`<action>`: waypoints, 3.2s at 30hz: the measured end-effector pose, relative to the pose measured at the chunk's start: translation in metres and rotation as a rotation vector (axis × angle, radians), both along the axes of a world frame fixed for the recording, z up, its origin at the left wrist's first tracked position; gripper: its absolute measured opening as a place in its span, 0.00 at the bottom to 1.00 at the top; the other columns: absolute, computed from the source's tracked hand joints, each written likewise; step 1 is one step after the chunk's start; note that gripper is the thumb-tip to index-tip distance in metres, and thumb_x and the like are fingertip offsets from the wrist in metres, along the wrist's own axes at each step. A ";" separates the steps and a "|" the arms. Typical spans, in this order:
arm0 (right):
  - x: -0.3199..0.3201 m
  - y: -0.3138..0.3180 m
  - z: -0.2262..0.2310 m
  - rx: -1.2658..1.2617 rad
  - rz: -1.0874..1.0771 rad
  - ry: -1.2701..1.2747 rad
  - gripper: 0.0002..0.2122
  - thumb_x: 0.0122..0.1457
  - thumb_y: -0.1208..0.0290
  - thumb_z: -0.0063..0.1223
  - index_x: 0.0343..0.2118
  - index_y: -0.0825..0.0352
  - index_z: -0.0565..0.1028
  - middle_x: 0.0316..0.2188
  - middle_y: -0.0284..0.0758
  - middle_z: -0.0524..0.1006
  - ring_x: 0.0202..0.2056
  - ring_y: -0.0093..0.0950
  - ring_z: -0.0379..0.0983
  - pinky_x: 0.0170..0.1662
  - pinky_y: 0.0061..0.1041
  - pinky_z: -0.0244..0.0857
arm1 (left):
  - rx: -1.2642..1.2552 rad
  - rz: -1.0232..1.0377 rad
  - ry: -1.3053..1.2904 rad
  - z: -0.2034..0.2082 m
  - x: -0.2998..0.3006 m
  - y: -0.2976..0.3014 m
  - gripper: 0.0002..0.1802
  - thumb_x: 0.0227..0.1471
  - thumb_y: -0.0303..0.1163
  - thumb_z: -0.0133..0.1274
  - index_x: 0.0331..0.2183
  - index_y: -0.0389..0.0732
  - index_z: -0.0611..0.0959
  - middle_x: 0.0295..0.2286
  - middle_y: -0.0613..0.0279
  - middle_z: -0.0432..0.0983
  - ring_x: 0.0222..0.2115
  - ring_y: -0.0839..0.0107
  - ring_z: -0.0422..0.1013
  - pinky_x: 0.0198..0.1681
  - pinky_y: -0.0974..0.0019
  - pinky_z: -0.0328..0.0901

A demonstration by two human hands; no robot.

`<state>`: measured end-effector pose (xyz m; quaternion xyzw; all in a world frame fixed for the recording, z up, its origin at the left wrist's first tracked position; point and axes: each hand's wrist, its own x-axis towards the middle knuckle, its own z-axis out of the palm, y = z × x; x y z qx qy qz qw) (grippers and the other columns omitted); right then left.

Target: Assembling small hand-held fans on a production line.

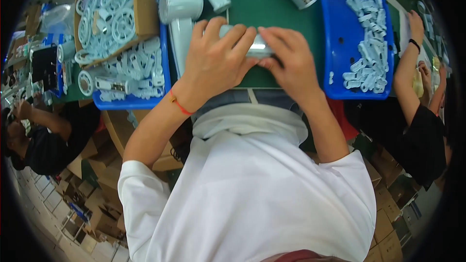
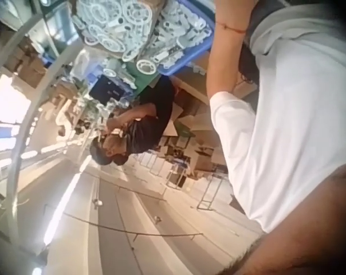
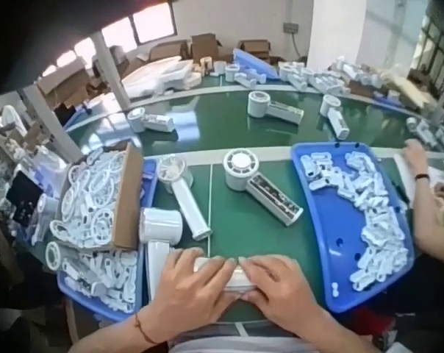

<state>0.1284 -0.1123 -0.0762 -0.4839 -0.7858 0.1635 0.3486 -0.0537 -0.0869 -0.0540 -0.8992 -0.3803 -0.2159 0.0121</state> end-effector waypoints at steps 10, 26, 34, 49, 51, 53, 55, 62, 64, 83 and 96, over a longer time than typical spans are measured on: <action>0.006 0.018 0.059 -0.557 0.211 0.072 0.23 0.47 0.66 0.56 0.45 0.72 0.66 0.34 0.44 0.70 0.34 0.41 0.69 0.36 0.32 0.63 | -0.245 0.219 -0.934 -0.027 0.006 -0.070 0.38 0.39 0.43 0.61 0.49 0.41 0.62 0.45 0.55 0.57 0.45 0.61 0.56 0.50 0.59 0.53; 0.158 0.360 0.004 -0.231 -0.542 -0.571 0.25 0.38 0.63 0.59 0.44 0.60 0.70 0.43 0.37 0.72 0.42 0.38 0.69 0.44 0.33 0.63 | -0.875 0.329 -0.979 -0.021 0.020 -0.033 0.33 0.37 0.39 0.61 0.43 0.34 0.66 0.30 0.51 0.73 0.30 0.65 0.72 0.34 0.66 0.65; 0.026 0.249 0.056 -0.315 -0.137 -0.718 0.18 0.36 0.59 0.59 0.27 0.67 0.75 0.30 0.45 0.76 0.32 0.41 0.73 0.35 0.35 0.69 | -0.861 0.285 -1.035 -0.020 0.017 -0.031 0.33 0.39 0.34 0.60 0.44 0.33 0.63 0.31 0.58 0.70 0.29 0.75 0.66 0.34 0.71 0.63; 0.068 0.113 0.084 -0.130 -0.011 -0.398 0.24 0.47 0.74 0.49 0.51 0.67 0.64 0.49 0.43 0.66 0.50 0.37 0.63 0.52 0.30 0.56 | -0.836 0.295 -1.035 -0.026 0.016 -0.034 0.34 0.38 0.34 0.60 0.47 0.34 0.64 0.32 0.57 0.71 0.30 0.73 0.67 0.35 0.70 0.63; 0.066 0.043 0.064 -0.069 0.021 -0.438 0.27 0.46 0.80 0.45 0.54 0.66 0.60 0.54 0.43 0.60 0.56 0.39 0.55 0.57 0.31 0.49 | -0.801 0.281 -1.052 -0.030 0.018 -0.031 0.34 0.38 0.35 0.60 0.46 0.34 0.64 0.31 0.57 0.71 0.29 0.73 0.68 0.34 0.70 0.64; 0.063 0.002 0.043 -0.180 -0.029 -0.411 0.30 0.45 0.86 0.41 0.56 0.67 0.58 0.56 0.43 0.56 0.58 0.41 0.51 0.58 0.32 0.47 | -0.780 0.227 -1.021 -0.028 0.019 -0.029 0.37 0.39 0.38 0.60 0.46 0.30 0.63 0.30 0.50 0.72 0.29 0.63 0.71 0.34 0.66 0.65; 0.064 -0.010 0.023 -0.233 -0.120 -0.222 0.30 0.42 0.90 0.38 0.54 0.70 0.60 0.55 0.45 0.57 0.56 0.42 0.54 0.58 0.31 0.49 | -0.796 0.223 -1.023 -0.028 0.019 -0.028 0.36 0.39 0.38 0.60 0.46 0.30 0.63 0.30 0.50 0.72 0.29 0.63 0.71 0.34 0.66 0.65; 0.067 0.037 0.008 -0.085 -0.354 -0.070 0.23 0.47 0.83 0.40 0.51 0.72 0.64 0.52 0.46 0.63 0.54 0.40 0.59 0.57 0.29 0.51 | -0.756 0.226 -1.012 -0.027 0.022 -0.032 0.37 0.38 0.38 0.60 0.46 0.30 0.63 0.30 0.50 0.73 0.29 0.62 0.72 0.34 0.65 0.65; 0.072 0.058 0.005 -0.092 -0.340 -0.127 0.22 0.48 0.80 0.43 0.51 0.73 0.64 0.53 0.46 0.63 0.55 0.39 0.58 0.57 0.28 0.50 | -0.803 0.218 -1.007 -0.028 0.020 -0.030 0.38 0.38 0.38 0.60 0.46 0.30 0.62 0.31 0.49 0.72 0.30 0.62 0.72 0.35 0.65 0.65; -0.023 0.004 0.044 0.089 0.195 0.996 0.32 0.46 0.74 0.59 0.53 0.71 0.55 0.34 0.32 0.70 0.34 0.24 0.68 0.43 0.29 0.63 | -0.302 0.256 -0.991 -0.047 0.004 -0.065 0.19 0.44 0.27 0.56 0.40 0.34 0.71 0.30 0.57 0.70 0.29 0.70 0.68 0.33 0.71 0.63; -0.036 -0.007 -0.011 -0.350 -0.135 0.601 0.08 0.49 0.79 0.55 0.32 0.66 0.70 0.27 0.27 0.69 0.29 0.17 0.66 0.31 0.15 0.61 | -0.368 0.097 -0.940 -0.034 0.006 -0.064 0.23 0.43 0.29 0.56 0.43 0.34 0.71 0.38 0.53 0.66 0.36 0.66 0.67 0.37 0.68 0.63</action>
